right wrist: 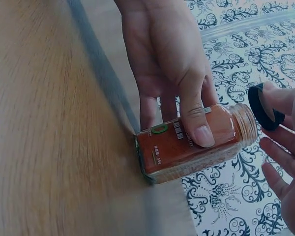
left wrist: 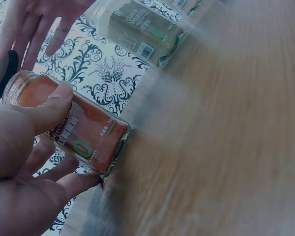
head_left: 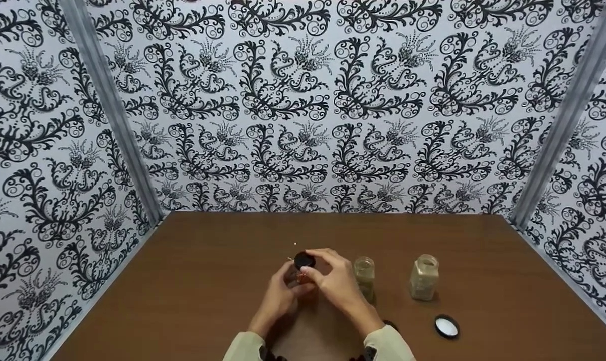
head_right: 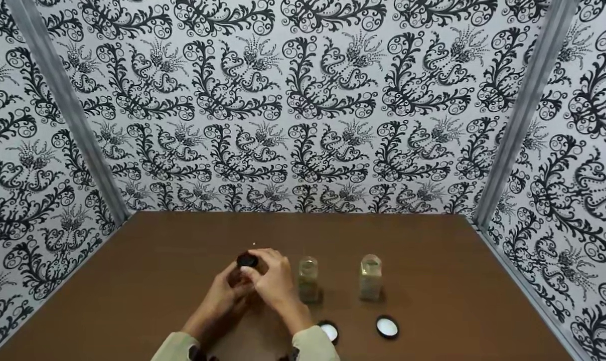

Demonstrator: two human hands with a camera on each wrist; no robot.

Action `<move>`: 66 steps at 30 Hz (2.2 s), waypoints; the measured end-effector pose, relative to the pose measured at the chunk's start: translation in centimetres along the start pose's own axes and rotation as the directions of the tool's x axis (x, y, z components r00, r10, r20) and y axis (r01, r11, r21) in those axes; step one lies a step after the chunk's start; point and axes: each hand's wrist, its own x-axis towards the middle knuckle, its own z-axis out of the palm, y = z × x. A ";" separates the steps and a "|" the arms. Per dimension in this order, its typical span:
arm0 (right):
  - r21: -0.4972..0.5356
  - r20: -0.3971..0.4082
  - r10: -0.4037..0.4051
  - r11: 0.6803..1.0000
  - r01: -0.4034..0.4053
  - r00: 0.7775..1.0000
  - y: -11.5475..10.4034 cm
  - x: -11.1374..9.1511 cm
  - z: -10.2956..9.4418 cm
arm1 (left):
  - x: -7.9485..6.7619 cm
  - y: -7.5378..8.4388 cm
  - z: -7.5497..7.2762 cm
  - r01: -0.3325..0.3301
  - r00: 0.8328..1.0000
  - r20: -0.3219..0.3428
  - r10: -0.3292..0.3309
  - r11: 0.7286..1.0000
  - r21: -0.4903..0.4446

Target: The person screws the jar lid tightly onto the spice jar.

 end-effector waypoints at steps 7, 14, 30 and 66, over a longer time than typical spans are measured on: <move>-0.080 -0.032 0.017 0.997 -0.020 0.999 0.3 -0.1 0.2 | 0.0 0.0 0.0 0.033 0.999 -0.006 -0.033 0.999 0.007; -0.114 -0.032 0.023 0.993 -0.027 0.999 0.6 -0.3 0.7 | 0.0 -0.1 -0.1 0.041 0.999 -0.001 -0.041 0.999 -0.010; -0.134 -0.076 -0.003 0.991 -0.008 0.997 0.9 -0.3 1.2 | 0.1 -0.3 -0.1 0.027 1.000 0.013 -0.027 1.000 0.000; -0.013 -0.037 0.070 0.997 -0.071 0.997 1.0 -0.5 1.9 | 0.0 -0.4 -0.2 0.021 1.000 -0.008 -0.021 0.999 0.041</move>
